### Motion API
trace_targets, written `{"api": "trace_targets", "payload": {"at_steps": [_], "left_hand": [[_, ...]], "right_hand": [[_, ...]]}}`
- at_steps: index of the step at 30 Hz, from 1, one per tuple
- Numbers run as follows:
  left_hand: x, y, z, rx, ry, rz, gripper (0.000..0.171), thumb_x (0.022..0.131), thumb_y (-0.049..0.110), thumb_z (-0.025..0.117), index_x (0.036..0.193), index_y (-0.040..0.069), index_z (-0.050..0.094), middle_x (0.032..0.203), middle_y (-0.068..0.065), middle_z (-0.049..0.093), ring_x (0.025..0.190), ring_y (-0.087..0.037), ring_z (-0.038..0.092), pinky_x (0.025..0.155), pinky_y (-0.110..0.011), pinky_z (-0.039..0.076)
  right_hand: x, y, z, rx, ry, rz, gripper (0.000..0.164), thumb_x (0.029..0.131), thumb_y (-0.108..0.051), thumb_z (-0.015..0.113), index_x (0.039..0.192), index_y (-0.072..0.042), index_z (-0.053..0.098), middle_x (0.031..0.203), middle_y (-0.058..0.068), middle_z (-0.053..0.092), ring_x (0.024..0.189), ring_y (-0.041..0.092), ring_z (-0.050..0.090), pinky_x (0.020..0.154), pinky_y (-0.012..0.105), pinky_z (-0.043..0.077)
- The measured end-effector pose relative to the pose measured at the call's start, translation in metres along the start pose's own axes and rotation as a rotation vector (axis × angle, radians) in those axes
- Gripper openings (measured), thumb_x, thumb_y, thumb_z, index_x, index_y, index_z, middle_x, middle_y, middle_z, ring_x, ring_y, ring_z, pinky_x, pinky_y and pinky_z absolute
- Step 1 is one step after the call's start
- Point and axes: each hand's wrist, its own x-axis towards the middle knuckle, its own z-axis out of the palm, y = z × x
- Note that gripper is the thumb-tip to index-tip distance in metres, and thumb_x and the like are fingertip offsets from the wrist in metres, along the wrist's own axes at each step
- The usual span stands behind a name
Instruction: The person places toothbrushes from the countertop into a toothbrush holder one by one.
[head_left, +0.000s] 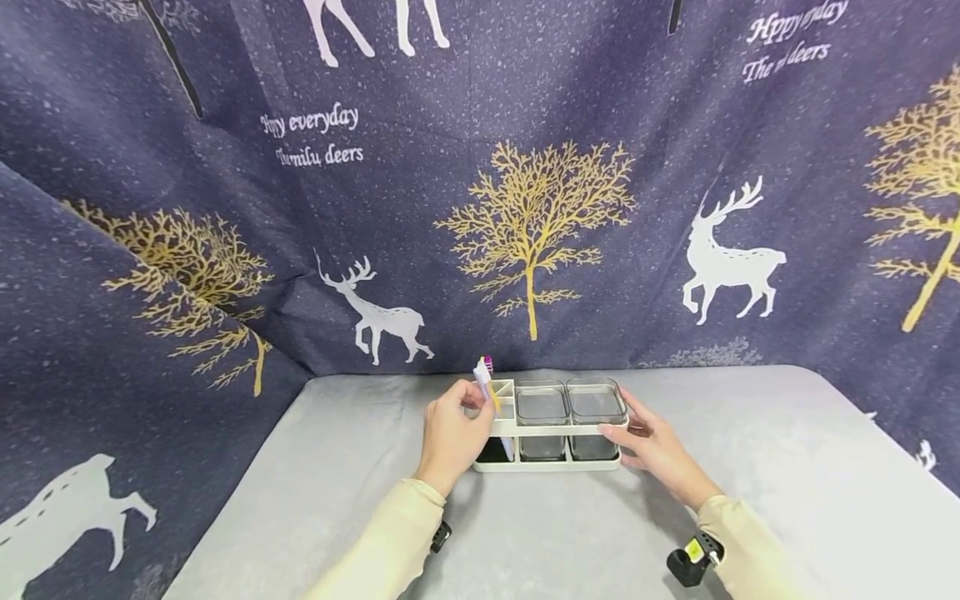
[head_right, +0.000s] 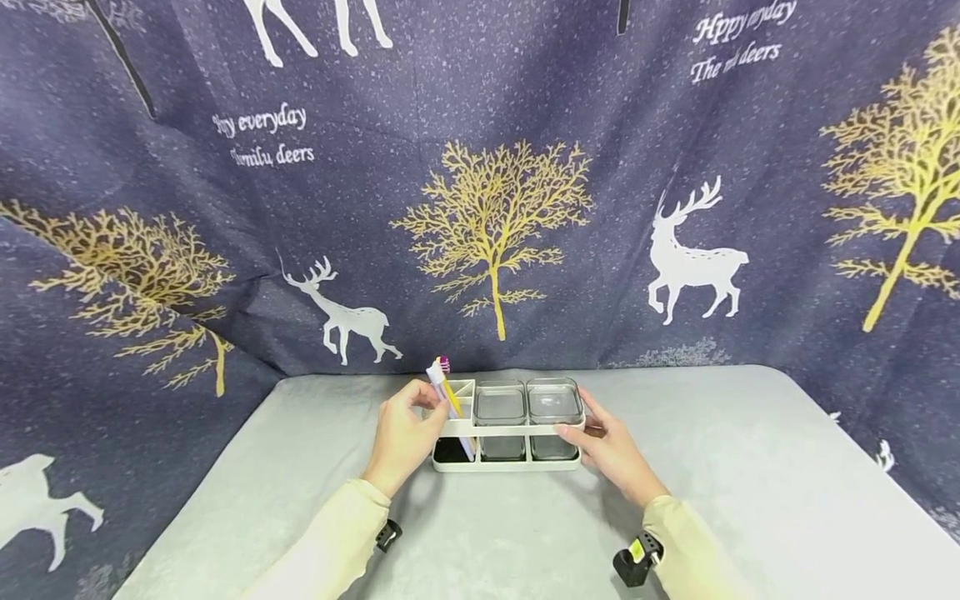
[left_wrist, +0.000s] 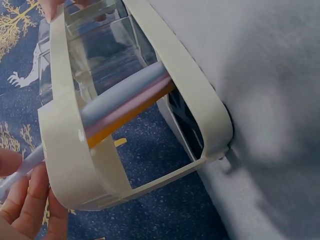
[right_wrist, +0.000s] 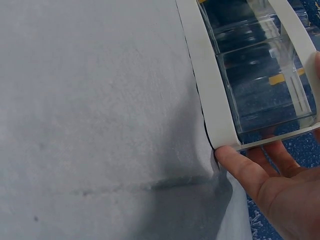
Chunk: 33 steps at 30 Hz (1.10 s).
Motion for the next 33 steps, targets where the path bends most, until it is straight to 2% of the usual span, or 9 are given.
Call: {"api": "trace_targets", "payload": {"at_steps": [9, 15, 22, 29, 33], "left_hand": [[-0.001, 0.001, -0.004, 0.002, 0.001, -0.009, 0.012, 0.079, 0.012, 0.073, 0.076, 0.017, 0.063, 0.073, 0.008, 0.065, 0.066, -0.013, 0.060, 0.062, -0.032, 0.044], [-0.002, -0.001, 0.002, -0.005, -0.005, -0.011, 0.012, 0.079, 0.012, 0.074, 0.077, 0.018, 0.063, 0.073, 0.011, 0.065, 0.071, -0.010, 0.063, 0.065, -0.032, 0.047], [-0.002, 0.001, 0.005, -0.007, -0.008, 0.018, 0.011, 0.080, 0.013, 0.073, 0.076, 0.018, 0.064, 0.073, 0.011, 0.065, 0.072, -0.012, 0.064, 0.064, -0.033, 0.046], [-0.002, 0.001, 0.003, 0.009, -0.021, 0.020, 0.008, 0.079, 0.012, 0.071, 0.076, 0.017, 0.066, 0.073, 0.009, 0.065, 0.074, -0.014, 0.065, 0.069, -0.037, 0.047], [-0.003, 0.000, 0.002, 0.004, -0.022, 0.020, 0.008, 0.079, 0.011, 0.072, 0.077, 0.015, 0.066, 0.073, 0.008, 0.065, 0.074, -0.014, 0.064, 0.068, -0.035, 0.048]], "right_hand": [[0.002, -0.002, 0.002, -0.006, -0.009, -0.008, 0.086, 0.094, -0.028, 0.069, 0.160, -0.022, 0.014, 0.130, 0.023, 0.044, 0.115, 0.029, 0.053, 0.089, 0.044, 0.053], [0.003, 0.001, -0.004, -0.008, -0.014, -0.007, 0.087, 0.094, -0.029, 0.069, 0.160, -0.022, 0.013, 0.122, 0.017, 0.046, 0.112, 0.024, 0.054, 0.089, 0.044, 0.053], [0.001, 0.000, -0.008, -0.037, -0.008, -0.009, 0.087, 0.094, -0.028, 0.069, 0.160, -0.020, 0.014, 0.113, 0.013, 0.048, 0.106, 0.020, 0.056, 0.087, 0.042, 0.054], [0.001, -0.001, -0.003, -0.006, -0.020, 0.002, 0.087, 0.094, -0.029, 0.069, 0.160, -0.020, 0.013, 0.123, 0.019, 0.047, 0.109, 0.024, 0.056, 0.090, 0.043, 0.052], [0.001, 0.000, -0.003, -0.001, -0.018, 0.005, 0.087, 0.094, -0.028, 0.069, 0.160, -0.020, 0.012, 0.127, 0.022, 0.046, 0.111, 0.027, 0.056, 0.090, 0.044, 0.052]]}}
